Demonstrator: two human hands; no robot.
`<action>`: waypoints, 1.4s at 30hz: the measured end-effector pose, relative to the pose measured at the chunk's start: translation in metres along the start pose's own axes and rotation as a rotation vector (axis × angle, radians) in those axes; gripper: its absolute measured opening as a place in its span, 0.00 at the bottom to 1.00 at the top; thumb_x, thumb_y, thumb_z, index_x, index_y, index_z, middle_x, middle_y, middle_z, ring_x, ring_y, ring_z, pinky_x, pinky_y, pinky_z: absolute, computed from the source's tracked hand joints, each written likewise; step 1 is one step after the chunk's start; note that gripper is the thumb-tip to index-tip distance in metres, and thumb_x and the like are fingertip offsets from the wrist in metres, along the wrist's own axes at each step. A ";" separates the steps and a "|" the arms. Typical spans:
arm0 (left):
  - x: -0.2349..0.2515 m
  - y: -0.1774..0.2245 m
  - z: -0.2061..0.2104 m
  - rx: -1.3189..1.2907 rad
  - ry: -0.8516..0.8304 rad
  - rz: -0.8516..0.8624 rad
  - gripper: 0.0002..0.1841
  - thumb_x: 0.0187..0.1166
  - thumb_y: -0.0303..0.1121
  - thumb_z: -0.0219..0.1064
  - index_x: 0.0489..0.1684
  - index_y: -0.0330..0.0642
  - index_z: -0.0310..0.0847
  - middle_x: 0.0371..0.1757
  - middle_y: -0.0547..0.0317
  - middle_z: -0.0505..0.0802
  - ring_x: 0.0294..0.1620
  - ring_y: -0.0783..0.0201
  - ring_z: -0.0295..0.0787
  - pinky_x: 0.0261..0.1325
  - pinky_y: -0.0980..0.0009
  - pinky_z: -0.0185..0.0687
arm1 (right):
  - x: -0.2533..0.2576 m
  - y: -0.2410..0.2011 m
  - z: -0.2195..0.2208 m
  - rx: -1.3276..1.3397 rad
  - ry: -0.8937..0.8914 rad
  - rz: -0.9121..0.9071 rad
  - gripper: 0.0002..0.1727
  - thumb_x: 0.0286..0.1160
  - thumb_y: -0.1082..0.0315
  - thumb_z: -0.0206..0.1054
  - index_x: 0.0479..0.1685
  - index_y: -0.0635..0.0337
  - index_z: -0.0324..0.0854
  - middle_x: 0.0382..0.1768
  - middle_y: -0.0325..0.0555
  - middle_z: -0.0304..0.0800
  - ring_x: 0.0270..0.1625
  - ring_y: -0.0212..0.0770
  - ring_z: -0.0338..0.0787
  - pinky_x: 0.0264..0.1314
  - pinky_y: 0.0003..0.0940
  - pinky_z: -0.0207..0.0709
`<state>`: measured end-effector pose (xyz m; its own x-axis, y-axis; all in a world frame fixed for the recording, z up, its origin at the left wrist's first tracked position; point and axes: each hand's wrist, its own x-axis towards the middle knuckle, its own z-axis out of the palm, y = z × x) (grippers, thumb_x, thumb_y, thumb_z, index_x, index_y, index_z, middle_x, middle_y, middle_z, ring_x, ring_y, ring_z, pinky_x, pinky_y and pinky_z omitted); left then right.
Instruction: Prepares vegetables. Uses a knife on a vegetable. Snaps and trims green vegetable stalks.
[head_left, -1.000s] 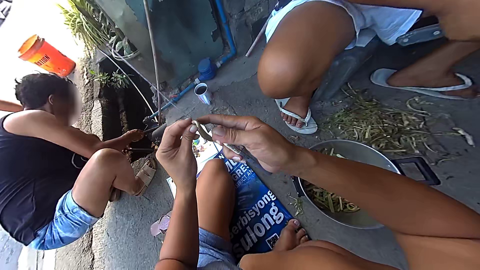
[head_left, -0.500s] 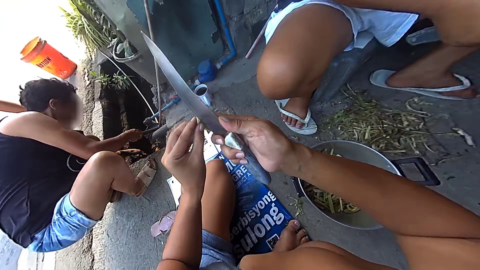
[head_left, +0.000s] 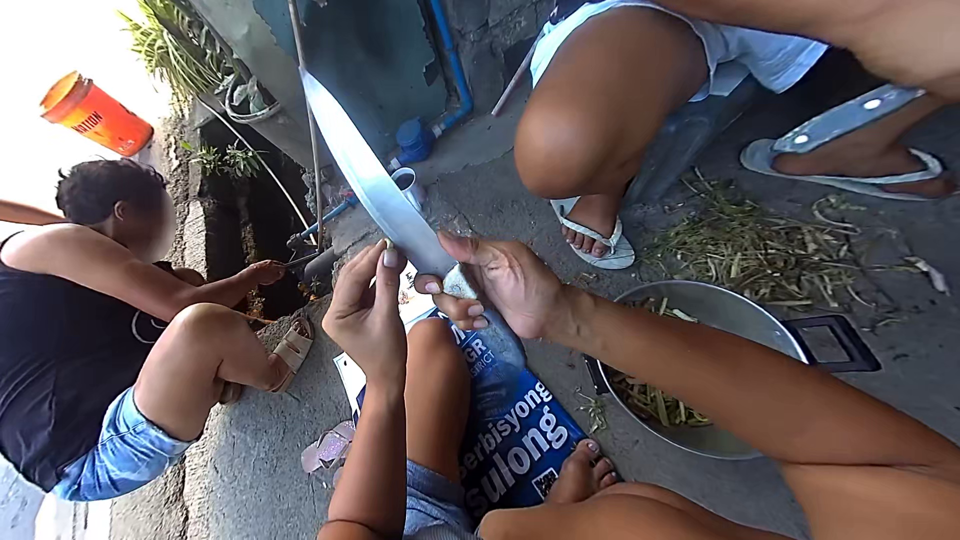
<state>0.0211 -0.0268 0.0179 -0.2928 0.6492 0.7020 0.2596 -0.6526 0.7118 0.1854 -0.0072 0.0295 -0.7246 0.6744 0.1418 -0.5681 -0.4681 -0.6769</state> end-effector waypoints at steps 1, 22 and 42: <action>0.001 0.000 -0.001 0.010 -0.013 0.003 0.07 0.80 0.26 0.71 0.48 0.34 0.93 0.48 0.56 0.97 0.51 0.63 0.96 0.55 0.66 0.94 | 0.000 -0.002 -0.001 -0.062 0.017 -0.004 0.26 0.95 0.49 0.37 0.44 0.53 0.77 0.27 0.38 0.81 0.17 0.23 0.73 0.19 0.14 0.68; 0.005 0.008 0.001 -0.095 -0.049 -0.190 0.06 0.83 0.24 0.64 0.44 0.37 0.89 0.38 0.62 0.97 0.40 0.68 0.96 0.53 0.67 0.94 | 0.002 0.006 -0.014 -0.019 -0.086 -0.039 0.26 0.95 0.49 0.34 0.46 0.53 0.76 0.28 0.37 0.80 0.18 0.24 0.73 0.21 0.15 0.70; 0.009 0.008 -0.008 -0.157 -0.163 -0.355 0.07 0.82 0.22 0.63 0.43 0.37 0.90 0.37 0.61 0.97 0.39 0.68 0.96 0.54 0.67 0.94 | -0.004 -0.009 -0.021 -0.301 -0.020 -0.070 0.23 0.93 0.59 0.45 0.73 0.56 0.79 0.32 0.37 0.82 0.18 0.21 0.72 0.19 0.13 0.67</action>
<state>0.0130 -0.0295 0.0298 -0.1861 0.8897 0.4169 0.0217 -0.4205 0.9070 0.2014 0.0066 0.0194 -0.6969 0.6862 0.2082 -0.4781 -0.2282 -0.8481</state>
